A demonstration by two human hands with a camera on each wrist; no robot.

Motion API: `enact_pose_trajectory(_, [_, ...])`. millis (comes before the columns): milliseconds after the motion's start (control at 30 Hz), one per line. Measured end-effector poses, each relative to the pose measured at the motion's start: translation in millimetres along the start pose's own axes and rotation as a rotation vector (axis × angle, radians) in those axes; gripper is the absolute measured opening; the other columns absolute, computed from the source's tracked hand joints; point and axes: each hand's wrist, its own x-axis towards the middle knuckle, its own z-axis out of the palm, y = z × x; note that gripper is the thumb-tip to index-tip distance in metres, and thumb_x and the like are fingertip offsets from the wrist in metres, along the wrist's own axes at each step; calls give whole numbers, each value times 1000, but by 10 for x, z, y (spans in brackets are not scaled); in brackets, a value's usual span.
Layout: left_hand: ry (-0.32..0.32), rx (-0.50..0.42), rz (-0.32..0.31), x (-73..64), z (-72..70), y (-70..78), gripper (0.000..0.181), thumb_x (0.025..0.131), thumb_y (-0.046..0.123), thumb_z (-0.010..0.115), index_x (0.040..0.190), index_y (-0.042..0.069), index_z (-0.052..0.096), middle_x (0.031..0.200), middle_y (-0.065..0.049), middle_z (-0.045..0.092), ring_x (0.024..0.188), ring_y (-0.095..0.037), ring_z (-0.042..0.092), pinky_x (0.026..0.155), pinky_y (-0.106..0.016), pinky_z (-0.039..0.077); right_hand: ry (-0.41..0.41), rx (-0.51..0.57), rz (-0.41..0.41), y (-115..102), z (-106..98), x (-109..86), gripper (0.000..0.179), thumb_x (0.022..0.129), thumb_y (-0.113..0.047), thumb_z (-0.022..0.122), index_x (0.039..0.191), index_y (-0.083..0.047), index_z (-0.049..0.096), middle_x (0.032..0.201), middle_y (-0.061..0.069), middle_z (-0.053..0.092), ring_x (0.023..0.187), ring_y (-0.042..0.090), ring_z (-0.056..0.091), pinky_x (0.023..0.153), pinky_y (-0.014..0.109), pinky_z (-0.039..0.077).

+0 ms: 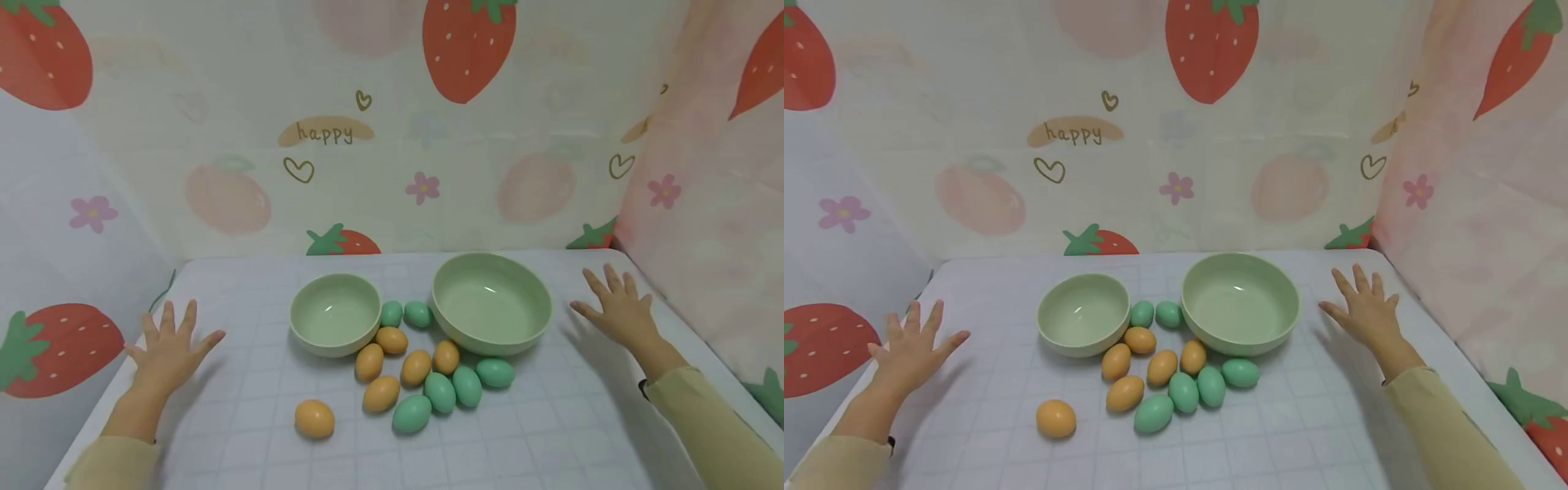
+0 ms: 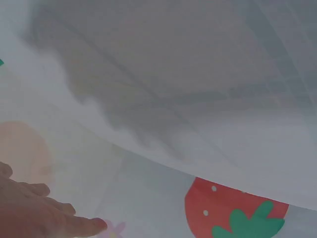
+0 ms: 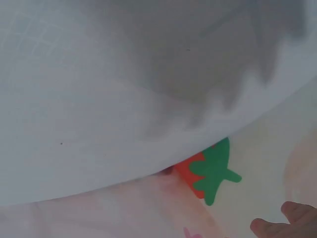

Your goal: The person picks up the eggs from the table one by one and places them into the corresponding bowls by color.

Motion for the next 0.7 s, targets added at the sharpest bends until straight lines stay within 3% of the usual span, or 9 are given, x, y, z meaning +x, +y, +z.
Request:
enact_pose_trajectory(200, [7, -91, 56, 21, -13, 57, 90, 98, 58, 41, 154, 2, -2, 151, -40, -3, 134, -61, -16, 89, -87, 2, 29, 50, -35, -66, -33, 8, 80, 99, -56, 42, 156, -9, 10, 156, 31, 3, 136, 60, 1, 93, 85, 9])
enact_pose_trajectory(333, [-12, -231, 137, 73, -35, 234, 87, 100, 46, 50, 153, -3, 2, 152, -39, 1, 137, -58, -6, 102, -78, 5, 69, 147, -79, -146, -97, -29, 77, 100, -47, 47, 155, -6, 12, 156, 31, 3, 138, 58, 1, 95, 83, 9])
enact_pose_trajectory(500, [-159, -517, 194, 110, -4, 466, 83, 100, 31, 56, 155, 3, 1, 156, -31, 5, 140, -52, 10, 110, -66, 17, 153, 342, -227, -368, -151, -42, 71, 99, -28, 58, 152, 1, 22, 154, 34, 10, 138, 56, 9, 101, 79, 10])
enact_pose_trajectory(700, [-276, -799, 151, 154, 84, 604, 81, 98, 23, 60, 157, 10, 5, 157, -27, 13, 139, -46, 24, 107, -53, 33, 160, 433, -358, -635, -151, -50, 67, 95, -18, 64, 149, 2, 31, 153, 33, 18, 135, 58, 16, 98, 79, 16])
